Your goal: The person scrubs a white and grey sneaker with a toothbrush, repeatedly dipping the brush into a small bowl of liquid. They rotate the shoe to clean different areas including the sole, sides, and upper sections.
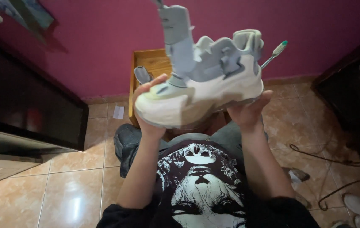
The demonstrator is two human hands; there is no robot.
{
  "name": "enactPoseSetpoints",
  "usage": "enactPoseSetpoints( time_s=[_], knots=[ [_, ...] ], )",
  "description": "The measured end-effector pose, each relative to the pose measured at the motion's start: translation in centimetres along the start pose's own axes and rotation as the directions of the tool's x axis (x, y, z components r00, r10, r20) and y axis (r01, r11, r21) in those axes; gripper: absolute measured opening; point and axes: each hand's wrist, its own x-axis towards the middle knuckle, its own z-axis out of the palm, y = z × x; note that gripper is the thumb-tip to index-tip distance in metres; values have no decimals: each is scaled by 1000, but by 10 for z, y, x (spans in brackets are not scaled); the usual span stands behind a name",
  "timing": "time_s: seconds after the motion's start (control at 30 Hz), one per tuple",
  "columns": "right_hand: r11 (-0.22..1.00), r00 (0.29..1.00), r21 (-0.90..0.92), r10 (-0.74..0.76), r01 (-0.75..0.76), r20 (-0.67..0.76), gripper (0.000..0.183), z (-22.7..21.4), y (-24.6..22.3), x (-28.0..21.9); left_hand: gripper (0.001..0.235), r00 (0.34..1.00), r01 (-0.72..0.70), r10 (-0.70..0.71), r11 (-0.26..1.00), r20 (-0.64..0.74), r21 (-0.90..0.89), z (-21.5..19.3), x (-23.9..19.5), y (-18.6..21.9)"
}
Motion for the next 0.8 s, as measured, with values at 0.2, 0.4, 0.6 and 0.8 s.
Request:
enactPoseSetpoints(
  time_s=[0.2,0.4,0.6,0.8],
  knots=[
    [984,982,180,25,10,-188,54,55,7,-7,51,894,167,-159,986,-420,-19,30,5,-1],
    [994,929,-88,-90,63,-359,71,76,64,-31,79,627,225,-308,951,-715,-213,125,22,17],
    [648,988,-758,-56,-76,-147,89,51,62,-43,62,752,281,-255,958,-608,-54,61,-17,-20],
    [767,913,-541,138,-344,-385,78,63,33,-26,80,864,74,-43,996,-501,41,28,-16,-27]
  ],
)
